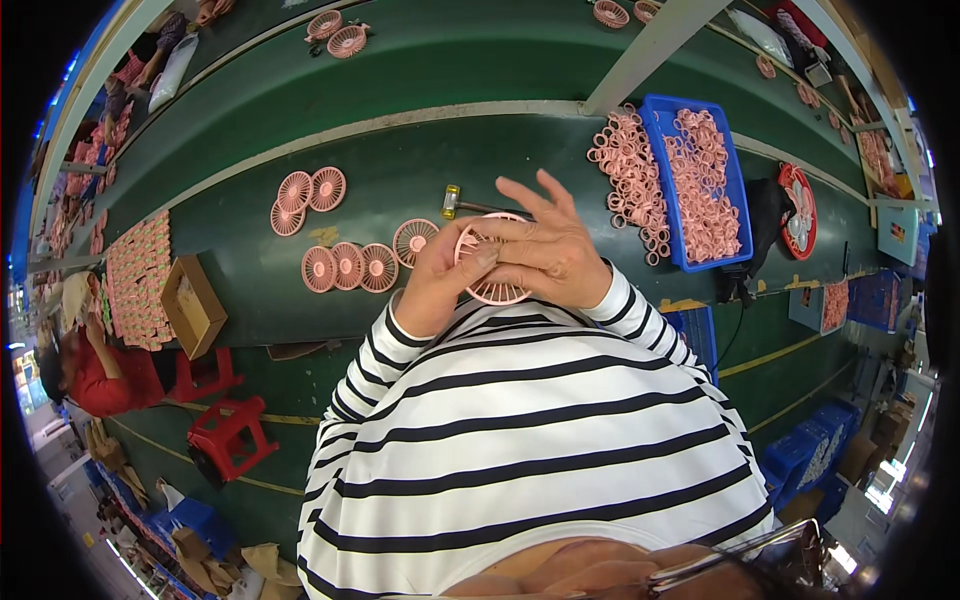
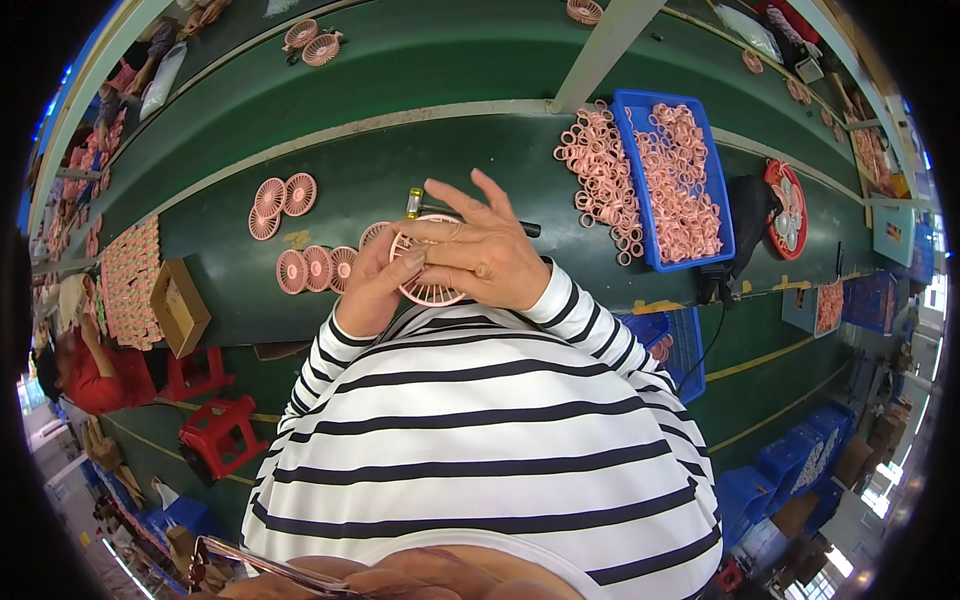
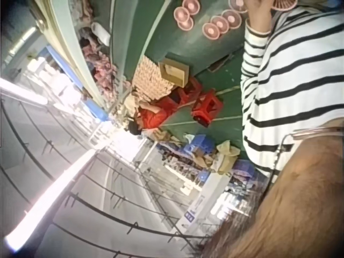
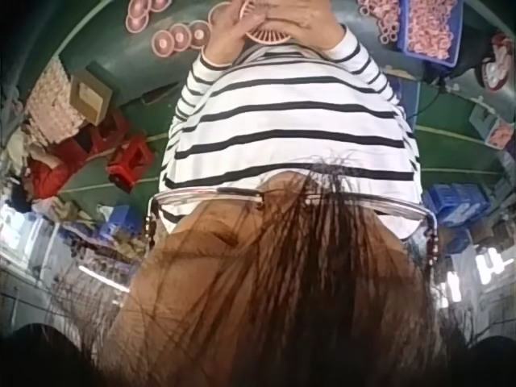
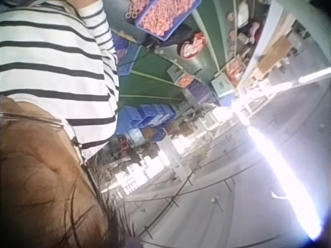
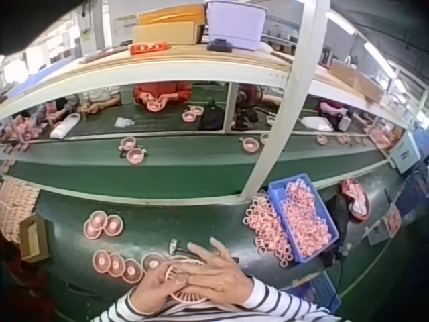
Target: The person assembles fan grilles by inserting components and tapping them with a small mallet, transfers grilles from a bin into a basket, and fits small inserts onto the grilles by hand.
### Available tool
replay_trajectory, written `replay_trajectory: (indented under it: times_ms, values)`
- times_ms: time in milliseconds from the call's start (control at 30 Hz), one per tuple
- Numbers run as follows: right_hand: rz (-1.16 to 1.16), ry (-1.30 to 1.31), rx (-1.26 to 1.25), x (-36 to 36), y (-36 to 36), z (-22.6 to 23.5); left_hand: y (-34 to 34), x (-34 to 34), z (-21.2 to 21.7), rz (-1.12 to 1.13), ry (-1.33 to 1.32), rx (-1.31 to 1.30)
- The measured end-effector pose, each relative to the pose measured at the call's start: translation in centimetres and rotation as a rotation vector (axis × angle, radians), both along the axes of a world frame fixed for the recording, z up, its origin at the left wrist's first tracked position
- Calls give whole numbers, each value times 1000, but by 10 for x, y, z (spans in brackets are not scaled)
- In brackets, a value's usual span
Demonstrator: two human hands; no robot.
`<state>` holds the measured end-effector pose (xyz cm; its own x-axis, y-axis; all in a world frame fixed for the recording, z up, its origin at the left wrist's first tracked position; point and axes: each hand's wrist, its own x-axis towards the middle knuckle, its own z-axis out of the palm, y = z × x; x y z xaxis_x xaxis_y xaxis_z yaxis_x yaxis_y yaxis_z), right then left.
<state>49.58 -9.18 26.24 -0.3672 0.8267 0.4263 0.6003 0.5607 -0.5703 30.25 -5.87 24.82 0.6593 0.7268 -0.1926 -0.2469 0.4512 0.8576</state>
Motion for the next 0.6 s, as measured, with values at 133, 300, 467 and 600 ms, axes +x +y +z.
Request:
replay_trajectory:
  times_ms: [133, 300, 467, 600]
  values:
    - [163, 408, -416, 7, 10, -30, -1, 4, -30, 40, -37, -22]
    - [174, 695, -634, 0, 13, -55, 0, 4, -65, 128, 73, 194]
    - [-21, 757, -699, 2, 32, -90, 7, -7, -79, 261, 387, 601]
    - [-748, 259, -488, 73, 62, -191, 50, -43, -77, 691, 735, 817]
